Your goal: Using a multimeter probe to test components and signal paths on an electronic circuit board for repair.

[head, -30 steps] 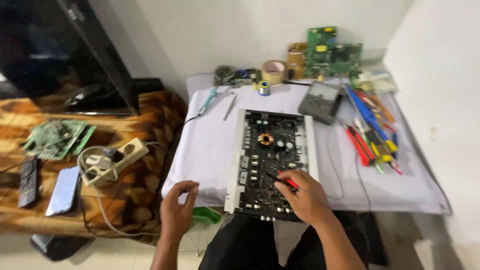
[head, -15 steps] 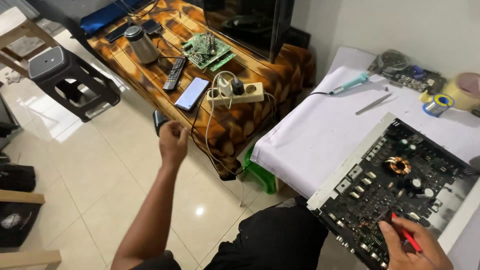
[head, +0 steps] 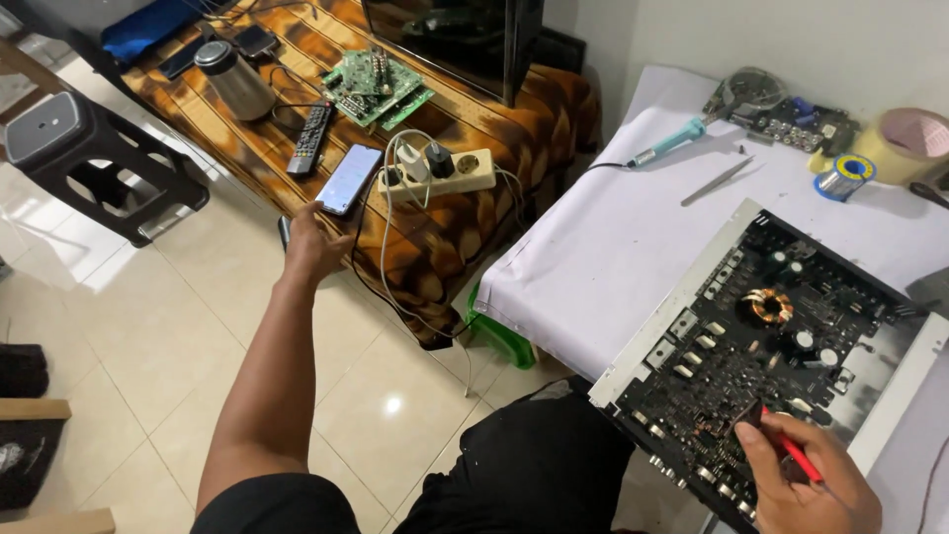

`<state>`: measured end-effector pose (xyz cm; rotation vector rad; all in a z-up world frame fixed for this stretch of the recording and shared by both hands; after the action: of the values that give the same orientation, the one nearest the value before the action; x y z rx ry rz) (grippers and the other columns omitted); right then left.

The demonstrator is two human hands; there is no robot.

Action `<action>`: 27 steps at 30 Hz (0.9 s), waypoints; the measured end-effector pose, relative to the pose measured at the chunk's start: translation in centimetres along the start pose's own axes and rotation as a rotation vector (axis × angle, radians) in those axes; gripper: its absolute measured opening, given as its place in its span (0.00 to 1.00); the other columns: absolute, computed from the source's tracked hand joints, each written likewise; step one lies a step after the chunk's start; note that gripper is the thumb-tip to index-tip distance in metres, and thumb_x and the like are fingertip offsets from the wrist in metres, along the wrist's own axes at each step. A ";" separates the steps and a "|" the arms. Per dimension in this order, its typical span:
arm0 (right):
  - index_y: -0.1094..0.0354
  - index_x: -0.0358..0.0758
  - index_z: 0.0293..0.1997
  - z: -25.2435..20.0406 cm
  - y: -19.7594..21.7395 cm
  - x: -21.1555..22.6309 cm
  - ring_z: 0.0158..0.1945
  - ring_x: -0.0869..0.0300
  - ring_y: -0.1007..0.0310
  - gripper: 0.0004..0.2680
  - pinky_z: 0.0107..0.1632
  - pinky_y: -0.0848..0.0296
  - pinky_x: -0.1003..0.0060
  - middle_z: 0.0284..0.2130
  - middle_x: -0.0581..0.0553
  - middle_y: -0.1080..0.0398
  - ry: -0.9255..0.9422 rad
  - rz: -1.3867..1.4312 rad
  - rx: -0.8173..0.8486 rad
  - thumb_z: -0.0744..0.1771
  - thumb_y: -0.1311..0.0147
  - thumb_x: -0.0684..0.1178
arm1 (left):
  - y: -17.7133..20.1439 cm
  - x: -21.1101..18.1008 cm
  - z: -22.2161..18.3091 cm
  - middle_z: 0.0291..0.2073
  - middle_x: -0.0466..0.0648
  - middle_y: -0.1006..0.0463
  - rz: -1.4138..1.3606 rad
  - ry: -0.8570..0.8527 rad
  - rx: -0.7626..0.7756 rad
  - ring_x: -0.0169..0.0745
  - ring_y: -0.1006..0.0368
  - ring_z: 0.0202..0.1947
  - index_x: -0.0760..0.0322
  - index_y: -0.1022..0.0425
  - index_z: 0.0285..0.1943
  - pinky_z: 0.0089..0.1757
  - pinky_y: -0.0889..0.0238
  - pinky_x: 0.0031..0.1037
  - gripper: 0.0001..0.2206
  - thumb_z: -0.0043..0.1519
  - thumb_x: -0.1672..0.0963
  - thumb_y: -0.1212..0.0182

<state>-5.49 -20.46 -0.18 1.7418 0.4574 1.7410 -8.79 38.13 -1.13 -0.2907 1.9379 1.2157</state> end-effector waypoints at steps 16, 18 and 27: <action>0.20 0.42 0.47 0.0 0.5 0.5 0.40 0.57 0.26 0.09 0.45 0.31 0.64 0.36 0.48 0.23 -0.018 -0.124 0.024 0.68 0.33 0.54 | 0.5 -0.6 1.6 0.76 0.59 0.52 0.341 0.008 0.092 0.60 0.47 0.71 0.59 0.57 0.80 0.65 0.46 0.45 0.44 0.58 0.52 0.31; 0.20 0.42 0.47 0.2 0.5 0.6 0.40 0.58 0.27 0.09 0.45 0.32 0.65 0.36 0.49 0.23 -0.026 -0.112 0.028 0.68 0.33 0.55 | 0.5 -0.9 1.6 0.76 0.58 0.52 0.331 0.008 0.090 0.60 0.46 0.70 0.59 0.57 0.80 0.64 0.44 0.44 0.44 0.58 0.52 0.30; 0.20 0.46 0.47 0.2 0.5 0.5 0.41 0.61 0.26 0.10 0.47 0.33 0.68 0.36 0.52 0.23 -0.123 -0.130 0.035 0.66 0.32 0.56 | 0.9 -3.3 1.2 0.76 0.55 0.52 0.457 0.147 0.144 0.62 0.40 0.67 0.50 0.58 0.81 0.57 0.37 0.48 0.43 0.60 0.51 0.30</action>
<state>-5.35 -20.54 0.60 1.7899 0.5374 1.5348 -6.60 38.87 1.66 0.1532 2.2869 1.3590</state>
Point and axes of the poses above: each hand's wrist, its own z-axis towards the middle knuckle, its own y-axis out of the back of the hand, x = y × z, the point moved 2 cm from there along z, towards the middle knuckle
